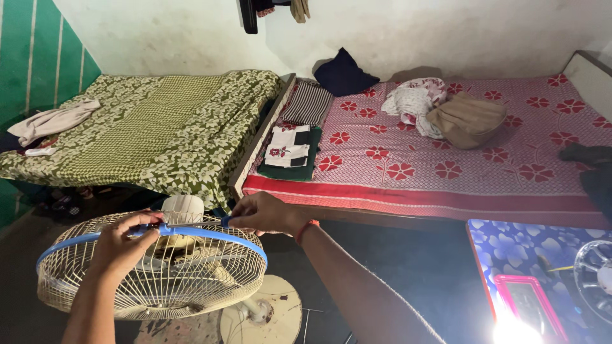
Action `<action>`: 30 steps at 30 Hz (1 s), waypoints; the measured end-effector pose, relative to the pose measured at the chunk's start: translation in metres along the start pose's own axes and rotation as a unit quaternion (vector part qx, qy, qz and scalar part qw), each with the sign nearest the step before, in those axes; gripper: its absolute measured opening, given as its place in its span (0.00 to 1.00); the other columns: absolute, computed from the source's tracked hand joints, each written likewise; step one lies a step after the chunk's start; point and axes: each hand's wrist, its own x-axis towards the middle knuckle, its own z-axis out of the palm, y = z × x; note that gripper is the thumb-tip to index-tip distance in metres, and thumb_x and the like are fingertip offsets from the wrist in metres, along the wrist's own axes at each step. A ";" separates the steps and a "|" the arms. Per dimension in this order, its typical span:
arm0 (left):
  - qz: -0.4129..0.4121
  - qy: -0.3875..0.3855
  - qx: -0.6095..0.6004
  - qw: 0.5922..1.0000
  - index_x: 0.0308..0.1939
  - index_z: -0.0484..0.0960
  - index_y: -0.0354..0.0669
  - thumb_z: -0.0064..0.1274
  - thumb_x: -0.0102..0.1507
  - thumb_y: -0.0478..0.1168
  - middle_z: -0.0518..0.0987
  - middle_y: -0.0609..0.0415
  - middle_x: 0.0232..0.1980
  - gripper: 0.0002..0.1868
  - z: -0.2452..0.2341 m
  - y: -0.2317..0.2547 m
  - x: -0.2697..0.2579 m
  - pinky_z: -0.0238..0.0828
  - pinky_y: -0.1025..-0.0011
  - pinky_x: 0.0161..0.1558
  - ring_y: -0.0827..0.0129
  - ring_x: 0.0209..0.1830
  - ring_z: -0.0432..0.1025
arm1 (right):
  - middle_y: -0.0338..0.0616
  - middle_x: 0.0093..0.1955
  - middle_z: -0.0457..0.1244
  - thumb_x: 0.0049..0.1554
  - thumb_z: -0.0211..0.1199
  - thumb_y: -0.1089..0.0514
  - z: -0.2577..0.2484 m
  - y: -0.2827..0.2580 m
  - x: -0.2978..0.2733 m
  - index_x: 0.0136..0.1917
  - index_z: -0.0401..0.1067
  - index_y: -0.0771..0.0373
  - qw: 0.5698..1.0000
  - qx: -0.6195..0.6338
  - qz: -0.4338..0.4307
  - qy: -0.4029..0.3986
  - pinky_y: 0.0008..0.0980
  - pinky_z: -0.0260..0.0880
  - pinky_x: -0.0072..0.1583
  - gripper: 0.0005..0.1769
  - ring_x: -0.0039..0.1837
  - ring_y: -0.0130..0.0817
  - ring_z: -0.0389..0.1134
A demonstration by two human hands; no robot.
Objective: The person disassembles a standing electric fan by removing the front grille and then unscrewing the fan blades from the motor housing using a screwdriver. The person then removes the blades and continues to work on the central hub area.
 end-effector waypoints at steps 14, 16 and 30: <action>-0.033 -0.002 0.030 0.999 0.54 0.87 0.50 0.60 0.60 0.37 0.83 0.62 0.63 0.17 -0.004 0.010 -0.004 0.68 0.70 0.24 0.71 0.24 0.72 | 0.38 0.48 0.72 0.51 0.72 0.46 0.016 -0.001 -0.003 0.55 0.79 0.56 0.986 -0.120 -0.068 0.095 0.33 0.72 0.56 0.22 0.52 0.28 0.73; -0.039 -0.004 0.015 0.999 0.54 0.87 0.52 0.60 0.59 0.38 0.82 0.61 0.64 0.18 -0.002 0.010 -0.003 0.66 0.71 0.22 0.73 0.22 0.70 | 0.39 0.48 0.72 0.44 0.77 0.46 0.017 -0.005 -0.007 0.54 0.78 0.53 0.970 -0.201 -0.048 0.126 0.34 0.70 0.56 0.25 0.52 0.31 0.73; 0.021 0.004 0.053 0.998 0.53 0.89 0.56 0.61 0.60 0.39 0.84 0.58 0.63 0.16 -0.003 0.017 -0.004 0.76 0.66 0.44 0.65 0.51 0.79 | 0.38 0.49 0.72 0.44 0.75 0.49 -0.015 -0.020 -0.023 0.54 0.75 0.56 0.964 -0.228 -0.035 0.133 0.34 0.74 0.54 0.25 0.51 0.32 0.75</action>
